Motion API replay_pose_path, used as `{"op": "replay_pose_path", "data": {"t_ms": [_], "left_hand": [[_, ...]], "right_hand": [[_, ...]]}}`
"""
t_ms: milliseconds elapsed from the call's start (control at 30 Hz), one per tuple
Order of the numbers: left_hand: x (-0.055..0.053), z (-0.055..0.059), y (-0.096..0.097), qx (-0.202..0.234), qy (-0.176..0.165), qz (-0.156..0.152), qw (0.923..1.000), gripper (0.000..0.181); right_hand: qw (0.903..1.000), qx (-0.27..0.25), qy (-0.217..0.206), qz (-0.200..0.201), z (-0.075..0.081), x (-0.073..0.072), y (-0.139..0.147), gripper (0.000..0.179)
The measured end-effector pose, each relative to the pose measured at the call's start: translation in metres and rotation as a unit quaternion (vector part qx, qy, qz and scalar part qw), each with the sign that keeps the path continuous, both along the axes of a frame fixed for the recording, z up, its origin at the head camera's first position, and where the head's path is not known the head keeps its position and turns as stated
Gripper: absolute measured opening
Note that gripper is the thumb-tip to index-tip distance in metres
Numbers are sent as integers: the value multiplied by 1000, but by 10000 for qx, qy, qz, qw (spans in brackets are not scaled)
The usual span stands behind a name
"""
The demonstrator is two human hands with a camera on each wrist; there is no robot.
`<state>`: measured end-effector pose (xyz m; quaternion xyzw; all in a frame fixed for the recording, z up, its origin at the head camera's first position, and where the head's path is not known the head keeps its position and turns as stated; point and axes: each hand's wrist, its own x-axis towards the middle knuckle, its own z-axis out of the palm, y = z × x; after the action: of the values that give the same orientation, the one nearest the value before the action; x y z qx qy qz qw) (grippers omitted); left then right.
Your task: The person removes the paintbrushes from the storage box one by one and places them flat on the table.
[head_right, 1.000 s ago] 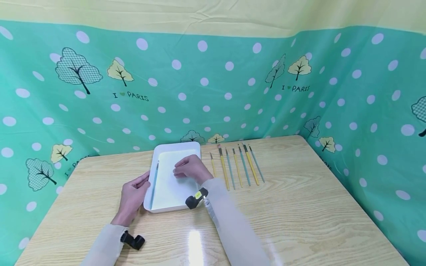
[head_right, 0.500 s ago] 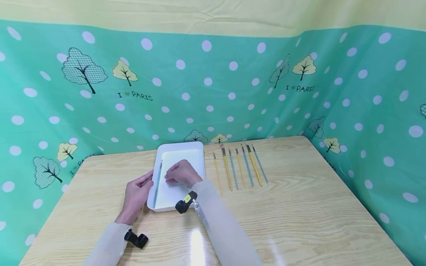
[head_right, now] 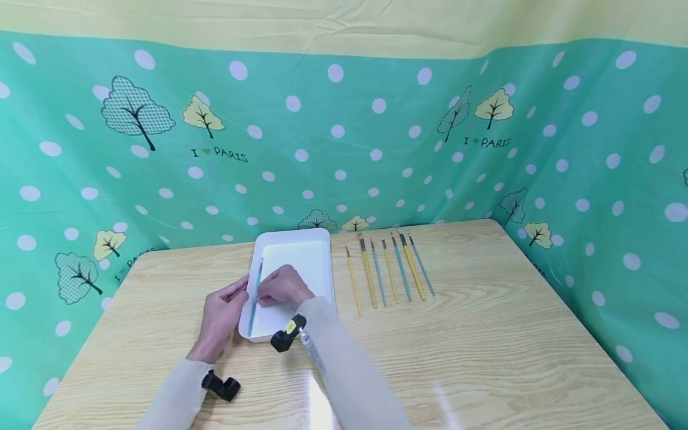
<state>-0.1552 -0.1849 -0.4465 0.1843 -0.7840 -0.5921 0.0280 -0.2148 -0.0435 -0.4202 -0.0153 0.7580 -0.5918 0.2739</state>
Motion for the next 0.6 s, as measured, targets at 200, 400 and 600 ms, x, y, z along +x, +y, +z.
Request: {"op": "replay_pose_path", "data": {"t_ms": [200,400,600], "left_hand": [[0,0,1,17,-18,1,10000,45],[0,0,1,-13,-22,-43,10000,46],[0,0,1,-29,-17,-46,10000,46]], "right_hand": [[9999,-28,-86,-131,-1,1,-3,10],[9999,-36,-117,14,-1,1,-3,7],[10000,-40,-53,64,-3,3,-5,6]]}}
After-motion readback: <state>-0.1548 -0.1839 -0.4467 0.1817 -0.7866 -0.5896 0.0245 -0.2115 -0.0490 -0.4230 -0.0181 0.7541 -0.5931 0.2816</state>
